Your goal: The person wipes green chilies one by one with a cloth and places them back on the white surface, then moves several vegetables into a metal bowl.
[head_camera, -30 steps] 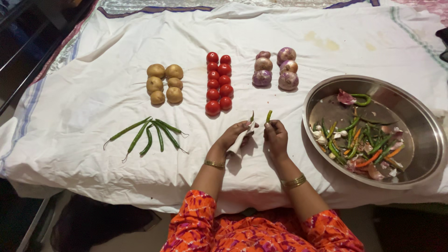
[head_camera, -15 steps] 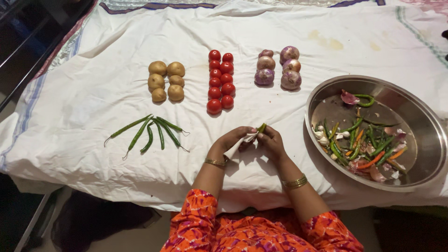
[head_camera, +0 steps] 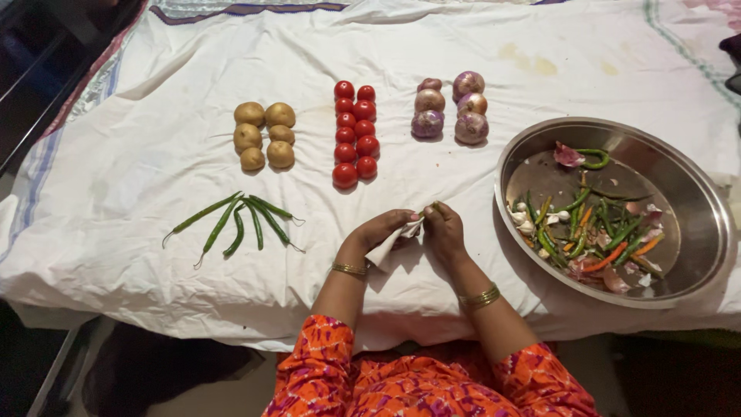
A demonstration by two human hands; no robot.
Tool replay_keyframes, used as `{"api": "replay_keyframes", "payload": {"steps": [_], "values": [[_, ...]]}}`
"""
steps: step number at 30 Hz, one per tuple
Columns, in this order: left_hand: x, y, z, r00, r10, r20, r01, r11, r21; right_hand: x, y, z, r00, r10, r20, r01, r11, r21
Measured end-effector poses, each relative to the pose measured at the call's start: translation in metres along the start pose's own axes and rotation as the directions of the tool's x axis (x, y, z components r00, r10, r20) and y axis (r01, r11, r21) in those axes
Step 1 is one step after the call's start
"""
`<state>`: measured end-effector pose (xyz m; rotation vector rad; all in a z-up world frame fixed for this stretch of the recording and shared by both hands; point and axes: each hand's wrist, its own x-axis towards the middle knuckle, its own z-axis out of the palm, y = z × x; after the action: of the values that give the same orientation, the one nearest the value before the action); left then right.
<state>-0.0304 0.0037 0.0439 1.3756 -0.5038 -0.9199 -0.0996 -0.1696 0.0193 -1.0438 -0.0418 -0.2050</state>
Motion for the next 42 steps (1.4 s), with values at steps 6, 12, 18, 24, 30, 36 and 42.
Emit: {"api": "replay_keyframes", "payload": {"steps": [6, 12, 18, 24, 30, 36, 42], "values": [[-0.002, -0.003, 0.001, 1.000, 0.010, -0.021, -0.010, 1.000, -0.026, 0.009, -0.014, 0.002, 0.964, 0.050, -0.263, -0.008, 0.987, 0.160], [0.000, -0.009, 0.002, 0.990, 0.104, -0.094, -0.115, 0.987, -0.115, 0.018, -0.017, -0.020, 0.935, 0.051, -0.351, 0.090, 0.923, 0.375], [0.002, 0.007, 0.013, 0.826, 0.199, -0.528, -0.492, 0.711, -0.502, 0.026, -0.005, -0.032, 0.955, 0.011, -0.296, 0.127, 0.887, 0.444], [0.012, -0.007, 0.019, 0.521, 0.587, -0.620, -0.645, 0.746, 0.164, 0.027, 0.000, -0.034, 0.964, -0.028, -0.266, 0.138, 0.903, 0.407], [-0.006, -0.004, 0.031, 0.288, 0.792, -0.538, -0.303, 0.609, 0.733, 0.028, 0.005, -0.032, 0.967, -0.019, -0.252, 0.112, 0.926, 0.361], [-0.018, -0.002, 0.040, 0.362, 0.912, -0.194, -0.190, 0.276, 0.942, 0.013, -0.001, -0.021, 0.991, -0.093, -0.099, 0.100, 0.993, 0.062], [-0.010, -0.023, 0.027, 0.407, 0.899, -0.161, -0.234, 0.273, 0.933, 0.011, -0.005, -0.016, 0.991, -0.016, 0.135, 0.048, 0.969, -0.240]]}}
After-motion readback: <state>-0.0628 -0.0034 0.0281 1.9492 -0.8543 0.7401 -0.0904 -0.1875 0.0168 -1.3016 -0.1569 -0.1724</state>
